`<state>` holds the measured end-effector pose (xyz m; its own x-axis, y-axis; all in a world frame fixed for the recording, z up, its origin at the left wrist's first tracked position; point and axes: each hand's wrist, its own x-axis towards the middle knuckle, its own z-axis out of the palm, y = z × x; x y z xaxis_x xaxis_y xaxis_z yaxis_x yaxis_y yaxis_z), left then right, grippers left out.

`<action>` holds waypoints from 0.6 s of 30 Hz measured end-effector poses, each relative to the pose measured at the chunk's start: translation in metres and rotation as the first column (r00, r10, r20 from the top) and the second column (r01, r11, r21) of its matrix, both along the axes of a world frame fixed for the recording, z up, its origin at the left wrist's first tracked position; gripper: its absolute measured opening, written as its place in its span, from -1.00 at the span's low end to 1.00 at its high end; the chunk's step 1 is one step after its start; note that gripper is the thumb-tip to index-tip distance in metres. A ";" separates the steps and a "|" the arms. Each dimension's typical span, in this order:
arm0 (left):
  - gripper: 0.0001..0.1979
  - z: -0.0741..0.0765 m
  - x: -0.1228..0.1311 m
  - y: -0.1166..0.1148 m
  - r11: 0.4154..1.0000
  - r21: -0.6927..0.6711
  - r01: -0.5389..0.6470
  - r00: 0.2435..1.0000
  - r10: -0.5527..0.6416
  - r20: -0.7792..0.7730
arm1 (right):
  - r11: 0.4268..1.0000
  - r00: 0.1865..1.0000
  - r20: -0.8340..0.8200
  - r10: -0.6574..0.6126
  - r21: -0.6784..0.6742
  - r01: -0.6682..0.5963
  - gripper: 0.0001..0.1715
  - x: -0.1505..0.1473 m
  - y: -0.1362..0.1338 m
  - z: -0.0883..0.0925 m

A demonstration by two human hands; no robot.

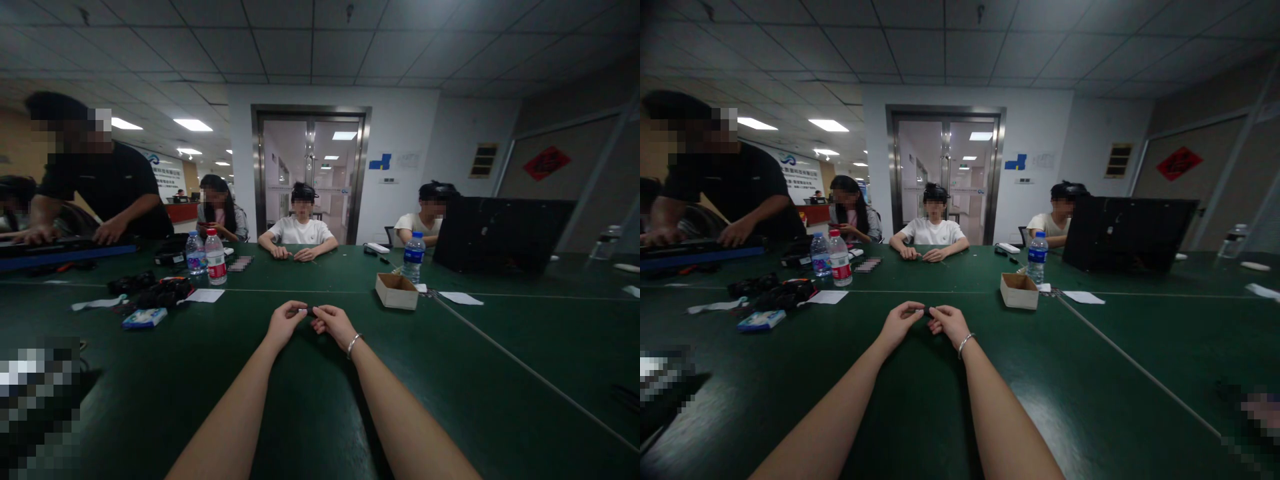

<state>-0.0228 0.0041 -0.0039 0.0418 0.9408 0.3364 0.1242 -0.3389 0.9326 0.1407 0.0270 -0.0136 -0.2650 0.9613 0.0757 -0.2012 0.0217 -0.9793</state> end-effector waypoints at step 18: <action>-0.58 -0.005 -0.004 0.008 0.979 -0.192 -0.074 0.990 0.049 -0.130 | 0.990 0.999 0.046 0.008 0.142 -0.015 -0.44 0.000 -0.002 -0.003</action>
